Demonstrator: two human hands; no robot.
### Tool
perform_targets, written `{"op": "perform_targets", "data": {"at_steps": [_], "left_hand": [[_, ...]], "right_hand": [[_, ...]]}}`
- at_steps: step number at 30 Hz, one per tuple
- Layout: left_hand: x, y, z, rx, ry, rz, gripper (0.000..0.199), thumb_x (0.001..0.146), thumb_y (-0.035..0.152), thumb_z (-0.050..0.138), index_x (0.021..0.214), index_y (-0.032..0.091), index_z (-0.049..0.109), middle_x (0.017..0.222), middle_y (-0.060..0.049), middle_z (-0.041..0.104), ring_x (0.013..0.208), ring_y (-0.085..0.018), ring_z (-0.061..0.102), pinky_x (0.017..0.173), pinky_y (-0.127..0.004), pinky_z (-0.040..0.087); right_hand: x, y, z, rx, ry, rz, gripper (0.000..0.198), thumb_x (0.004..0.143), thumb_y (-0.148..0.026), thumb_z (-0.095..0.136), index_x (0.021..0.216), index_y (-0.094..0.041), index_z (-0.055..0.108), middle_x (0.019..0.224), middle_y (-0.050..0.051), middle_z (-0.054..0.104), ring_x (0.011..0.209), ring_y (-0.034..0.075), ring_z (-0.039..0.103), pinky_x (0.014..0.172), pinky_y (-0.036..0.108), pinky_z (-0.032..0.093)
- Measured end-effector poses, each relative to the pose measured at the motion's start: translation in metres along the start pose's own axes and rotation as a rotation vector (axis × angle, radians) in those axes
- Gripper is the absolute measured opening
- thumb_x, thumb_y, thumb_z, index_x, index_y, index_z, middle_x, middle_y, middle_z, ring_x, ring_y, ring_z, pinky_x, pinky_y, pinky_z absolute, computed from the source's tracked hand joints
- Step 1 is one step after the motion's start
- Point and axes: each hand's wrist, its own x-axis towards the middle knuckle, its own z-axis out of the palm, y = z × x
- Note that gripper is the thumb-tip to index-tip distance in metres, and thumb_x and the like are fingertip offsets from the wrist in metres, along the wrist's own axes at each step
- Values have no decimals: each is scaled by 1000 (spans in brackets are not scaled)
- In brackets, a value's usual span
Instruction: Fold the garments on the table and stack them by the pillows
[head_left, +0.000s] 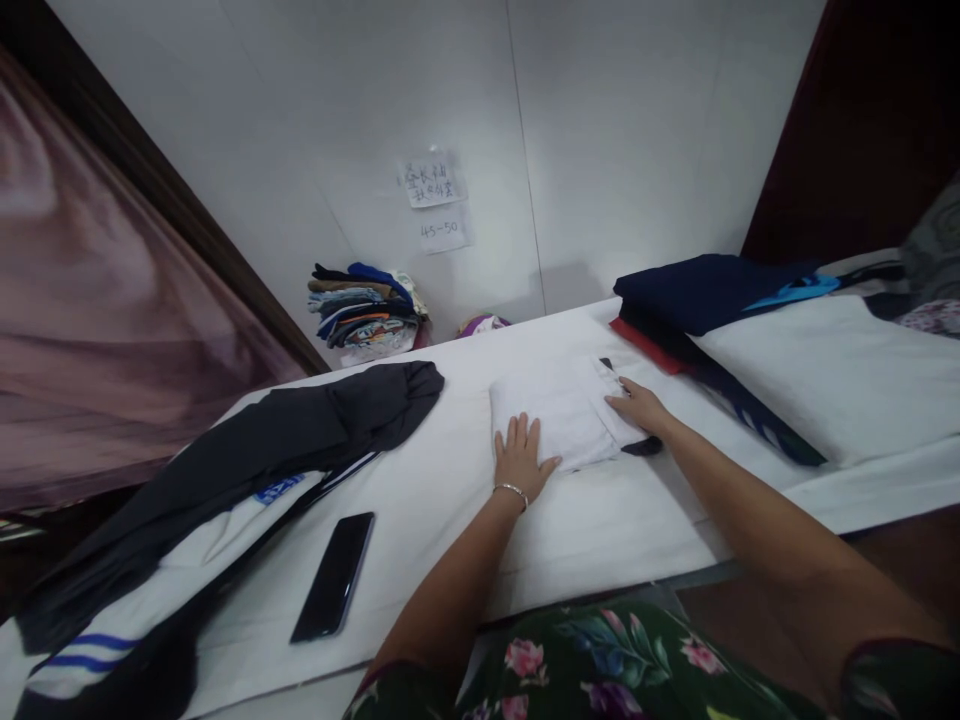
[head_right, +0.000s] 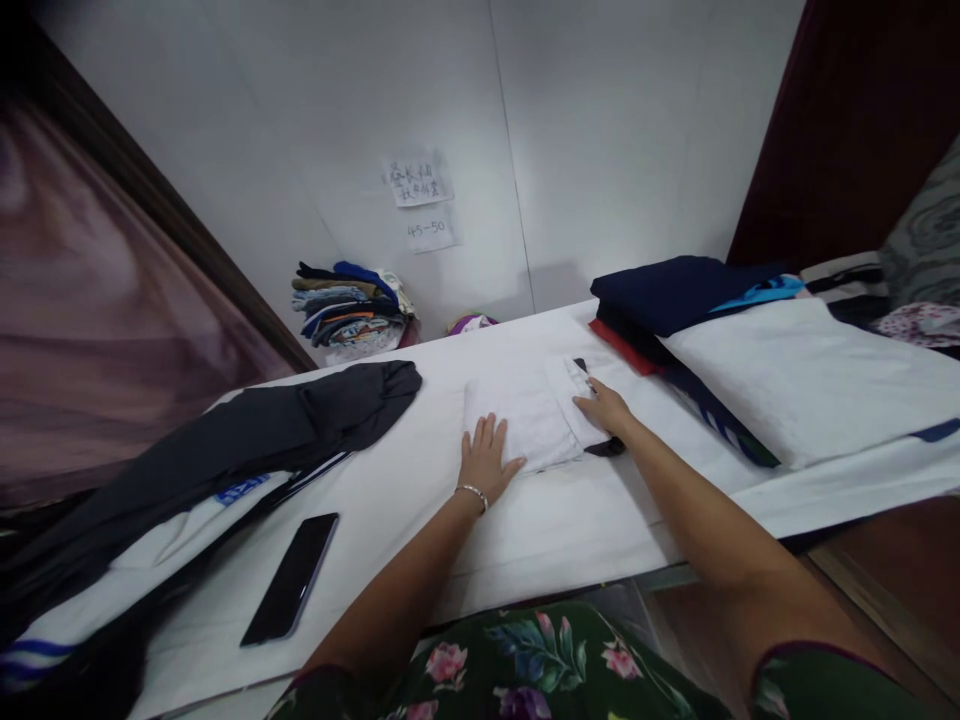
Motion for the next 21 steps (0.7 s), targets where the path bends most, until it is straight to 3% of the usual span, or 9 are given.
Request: {"op": "perform_targets", "data": {"at_steps": [4, 8, 12, 16, 18, 21], "left_hand": [[-1, -3, 6, -14, 15, 0, 75, 87, 58, 42, 150, 22, 21, 158, -8, 9, 145, -28, 3, 115, -53, 6], [7, -5, -10, -130, -20, -46, 62, 91, 57, 33, 144, 26, 35, 156, -6, 18, 144, -26, 11, 114, -53, 10], [36, -6, -30, -147, 56, -82, 60, 91, 57, 31, 142, 24, 39, 156, -7, 19, 144, -25, 10, 115, -51, 6], [75, -8, -36, -120, 53, -119, 62, 91, 56, 31, 143, 22, 35, 157, -8, 13, 145, -25, 5, 114, -53, 5], [91, -11, -32, -114, 16, -167, 63, 90, 57, 32, 143, 22, 34, 157, -8, 14, 145, -26, 6, 114, -54, 7], [104, -18, -22, -127, -60, -201, 67, 88, 61, 32, 143, 22, 35, 155, -10, 22, 143, -28, 15, 113, -52, 12]], "right_hand": [[-2, 3, 8, -31, 0, -20, 63, 80, -50, 54, 131, -13, 53, 132, 15, 56, 119, 28, 54, 100, 40, 40], [-7, 3, 6, -84, 13, -40, 61, 81, -48, 53, 131, -15, 53, 133, 15, 54, 123, 31, 49, 103, 44, 37], [-6, -22, 6, -287, 85, -264, 56, 85, -41, 48, 136, -16, 46, 147, 14, 38, 136, 31, 31, 108, 46, 29], [1, -53, 15, -371, 12, -481, 57, 91, -45, 39, 139, -14, 41, 152, 14, 28, 142, 28, 17, 111, 44, 22], [6, -59, 22, -418, -60, -479, 59, 91, -48, 39, 139, -15, 39, 153, 13, 26, 142, 29, 15, 111, 48, 19], [11, -52, 30, -469, -186, -367, 58, 90, -53, 36, 138, -19, 40, 153, 12, 26, 141, 29, 18, 110, 52, 19]]}}
